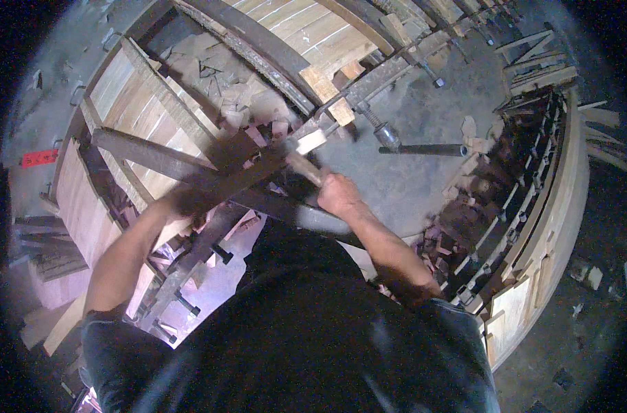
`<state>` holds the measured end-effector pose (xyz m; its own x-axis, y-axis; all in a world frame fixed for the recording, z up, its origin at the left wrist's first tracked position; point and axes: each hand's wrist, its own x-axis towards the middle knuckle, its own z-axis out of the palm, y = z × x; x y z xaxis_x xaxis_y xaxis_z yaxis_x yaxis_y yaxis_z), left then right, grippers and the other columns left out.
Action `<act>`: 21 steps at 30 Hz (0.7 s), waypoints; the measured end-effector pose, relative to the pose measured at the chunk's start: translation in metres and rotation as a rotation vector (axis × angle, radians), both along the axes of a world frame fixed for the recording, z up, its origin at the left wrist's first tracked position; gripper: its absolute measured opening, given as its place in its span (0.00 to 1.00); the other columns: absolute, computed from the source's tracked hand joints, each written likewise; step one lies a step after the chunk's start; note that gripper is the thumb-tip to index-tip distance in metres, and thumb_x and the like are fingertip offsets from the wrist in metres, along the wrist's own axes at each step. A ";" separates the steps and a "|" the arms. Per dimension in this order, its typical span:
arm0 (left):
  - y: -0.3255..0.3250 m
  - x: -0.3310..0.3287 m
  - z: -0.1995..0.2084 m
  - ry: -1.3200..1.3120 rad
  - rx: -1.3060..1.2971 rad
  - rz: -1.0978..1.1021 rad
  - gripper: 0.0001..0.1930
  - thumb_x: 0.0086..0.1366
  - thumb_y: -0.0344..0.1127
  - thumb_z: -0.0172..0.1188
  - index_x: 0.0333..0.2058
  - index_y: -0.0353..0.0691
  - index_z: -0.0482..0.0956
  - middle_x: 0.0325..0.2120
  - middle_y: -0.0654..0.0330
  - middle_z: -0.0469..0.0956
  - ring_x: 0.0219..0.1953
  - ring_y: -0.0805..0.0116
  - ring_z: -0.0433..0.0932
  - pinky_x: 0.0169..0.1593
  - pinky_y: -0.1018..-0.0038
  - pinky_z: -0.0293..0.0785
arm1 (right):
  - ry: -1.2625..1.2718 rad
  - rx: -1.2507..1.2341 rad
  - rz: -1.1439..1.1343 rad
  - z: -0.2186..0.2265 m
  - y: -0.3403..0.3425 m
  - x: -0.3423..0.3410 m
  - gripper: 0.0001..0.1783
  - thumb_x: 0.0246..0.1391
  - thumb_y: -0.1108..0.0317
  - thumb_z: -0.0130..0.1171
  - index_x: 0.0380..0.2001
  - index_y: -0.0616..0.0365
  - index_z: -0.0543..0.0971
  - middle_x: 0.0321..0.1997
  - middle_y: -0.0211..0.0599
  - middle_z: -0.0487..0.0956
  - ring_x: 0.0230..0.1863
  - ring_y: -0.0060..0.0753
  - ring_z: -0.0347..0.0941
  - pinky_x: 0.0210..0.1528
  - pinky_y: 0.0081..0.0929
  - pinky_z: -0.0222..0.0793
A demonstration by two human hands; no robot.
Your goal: The person assembles a wooden frame by placing planks into a metal jig, securing them with clamps, and inserting smaller wooden blocks to maintain spacing. The person repeatedly adjusts the clamps and positions the wood pieces to form a stable structure.
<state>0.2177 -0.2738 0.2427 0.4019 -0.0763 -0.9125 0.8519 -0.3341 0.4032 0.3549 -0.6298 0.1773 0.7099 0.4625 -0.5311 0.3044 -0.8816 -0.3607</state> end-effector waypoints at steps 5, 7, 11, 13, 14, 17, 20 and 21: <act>0.001 0.013 0.027 -0.102 0.139 -0.197 0.20 0.74 0.48 0.55 0.48 0.35 0.81 0.20 0.49 0.80 0.19 0.63 0.82 0.22 0.66 0.77 | -0.023 0.249 -0.077 -0.002 0.016 -0.005 0.22 0.55 0.64 0.67 0.49 0.62 0.75 0.45 0.57 0.83 0.45 0.61 0.80 0.47 0.51 0.75; -0.014 0.005 0.042 -0.203 0.210 -0.237 0.21 0.72 0.48 0.57 0.51 0.36 0.79 0.21 0.49 0.81 0.19 0.63 0.82 0.24 0.67 0.78 | -0.088 0.422 -0.162 0.011 -0.001 -0.007 0.22 0.53 0.67 0.68 0.49 0.63 0.76 0.44 0.49 0.83 0.40 0.53 0.81 0.44 0.46 0.76; -0.013 0.017 0.028 -0.017 0.166 -0.321 0.25 0.66 0.42 0.63 0.59 0.38 0.73 0.26 0.48 0.83 0.22 0.66 0.83 0.29 0.68 0.81 | -0.094 0.886 -0.489 0.128 0.022 0.036 0.19 0.52 0.70 0.71 0.44 0.62 0.75 0.35 0.38 0.79 0.28 0.33 0.75 0.31 0.30 0.73; -0.004 0.011 0.012 -0.281 0.170 -0.507 0.28 0.65 0.41 0.63 0.61 0.39 0.71 0.29 0.48 0.83 0.24 0.67 0.83 0.31 0.68 0.81 | -0.051 1.143 -0.640 0.163 0.027 0.037 0.18 0.53 0.69 0.71 0.41 0.62 0.73 0.29 0.38 0.77 0.26 0.26 0.72 0.27 0.24 0.70; 0.001 0.004 -0.002 -0.507 0.214 -0.609 0.27 0.66 0.42 0.62 0.61 0.39 0.70 0.31 0.49 0.83 0.25 0.67 0.83 0.31 0.68 0.81 | -0.292 1.231 -0.451 0.145 0.020 0.032 0.17 0.54 0.68 0.71 0.38 0.60 0.71 0.27 0.38 0.76 0.25 0.27 0.72 0.26 0.27 0.71; 0.030 -0.019 -0.071 -1.140 0.321 -0.882 0.21 0.72 0.45 0.59 0.57 0.41 0.74 0.33 0.55 0.83 0.30 0.66 0.83 0.32 0.66 0.79 | -0.368 0.765 -0.103 0.042 -0.017 -0.002 0.13 0.58 0.69 0.66 0.41 0.63 0.76 0.30 0.37 0.77 0.32 0.37 0.76 0.38 0.35 0.74; 0.027 -0.018 -0.051 -0.579 0.191 -0.675 0.17 0.70 0.41 0.59 0.54 0.42 0.77 0.35 0.57 0.83 0.33 0.65 0.82 0.35 0.66 0.80 | 0.221 0.041 -0.215 -0.003 -0.005 -0.010 0.27 0.49 0.66 0.67 0.54 0.61 0.76 0.49 0.62 0.81 0.55 0.60 0.77 0.57 0.45 0.71; 0.023 -0.008 -0.037 -0.423 0.163 -0.426 0.17 0.69 0.39 0.59 0.54 0.42 0.77 0.35 0.57 0.84 0.33 0.64 0.82 0.36 0.65 0.80 | 0.175 0.108 -0.219 0.011 0.013 0.000 0.27 0.49 0.66 0.67 0.53 0.61 0.76 0.48 0.61 0.81 0.54 0.58 0.78 0.56 0.44 0.72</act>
